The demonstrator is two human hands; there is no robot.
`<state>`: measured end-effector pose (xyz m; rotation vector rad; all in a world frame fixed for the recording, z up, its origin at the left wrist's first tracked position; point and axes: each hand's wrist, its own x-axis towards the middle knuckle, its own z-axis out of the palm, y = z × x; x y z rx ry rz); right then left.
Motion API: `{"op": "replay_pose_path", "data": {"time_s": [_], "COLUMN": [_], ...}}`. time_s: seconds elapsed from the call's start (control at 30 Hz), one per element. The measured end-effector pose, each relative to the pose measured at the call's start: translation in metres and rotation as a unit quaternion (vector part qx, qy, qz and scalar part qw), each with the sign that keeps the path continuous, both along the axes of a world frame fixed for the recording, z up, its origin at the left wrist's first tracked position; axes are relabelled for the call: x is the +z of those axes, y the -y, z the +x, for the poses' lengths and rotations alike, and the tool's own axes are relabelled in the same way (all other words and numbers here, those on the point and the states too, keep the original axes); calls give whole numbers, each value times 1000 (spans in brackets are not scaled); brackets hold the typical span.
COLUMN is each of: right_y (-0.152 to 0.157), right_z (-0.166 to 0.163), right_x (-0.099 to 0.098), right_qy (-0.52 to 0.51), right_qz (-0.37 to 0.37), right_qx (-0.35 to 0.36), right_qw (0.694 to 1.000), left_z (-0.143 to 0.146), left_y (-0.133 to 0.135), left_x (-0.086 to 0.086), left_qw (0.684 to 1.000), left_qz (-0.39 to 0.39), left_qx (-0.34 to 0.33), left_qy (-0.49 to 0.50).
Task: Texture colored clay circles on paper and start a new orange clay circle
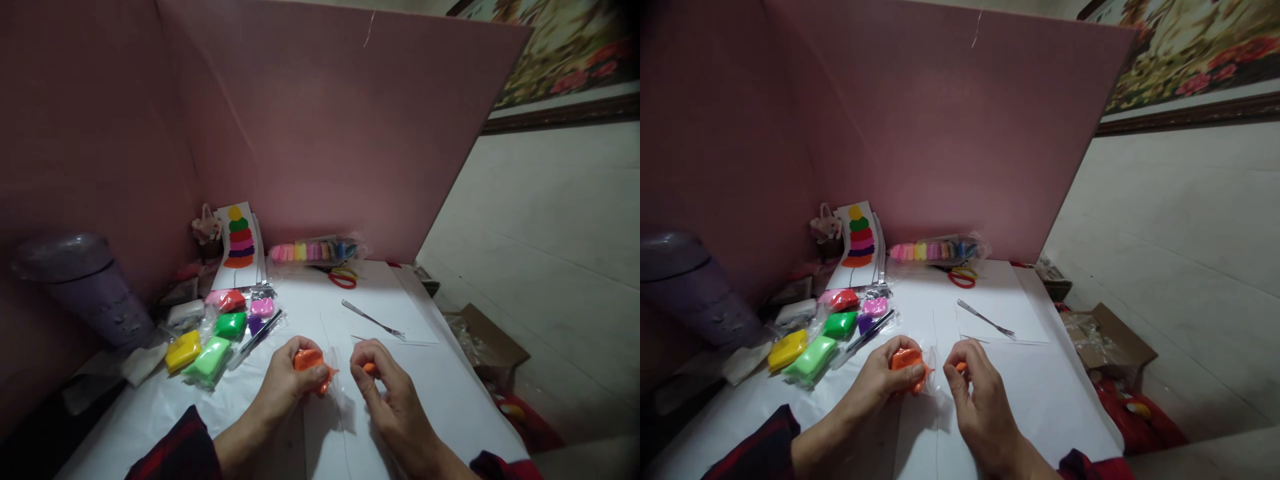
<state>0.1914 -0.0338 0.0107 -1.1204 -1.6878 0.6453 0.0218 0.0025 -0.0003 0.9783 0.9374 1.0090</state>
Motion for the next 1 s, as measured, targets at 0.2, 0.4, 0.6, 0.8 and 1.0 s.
{"op": "replay_pose_path", "data": {"time_s": [0.2, 0.4, 0.6, 0.8, 1.0], "right_y": [-4, -8, -8, -13, -16], "right_z": [2, 1, -2, 1, 3], "right_x": [-3, 2, 10, 5, -2], "right_qy": [-224, -336, -442, -419, -343], "right_qz": [-183, -264, -304, -303, -285], "right_qx": [46, 58, 68, 56, 47], "right_qw": [956, 902, 841, 854, 894], "left_z": [1, 2, 1, 0, 0], "left_y": [2, 5, 5, 4, 4], "left_x": [6, 14, 15, 14, 13], "left_qw": [999, 998, 997, 997, 997], "left_qz": [-24, -34, -50, -49, -60], "left_qx": [24, 39, 54, 46, 42], "left_qy": [10, 23, 21, 30, 23]}}
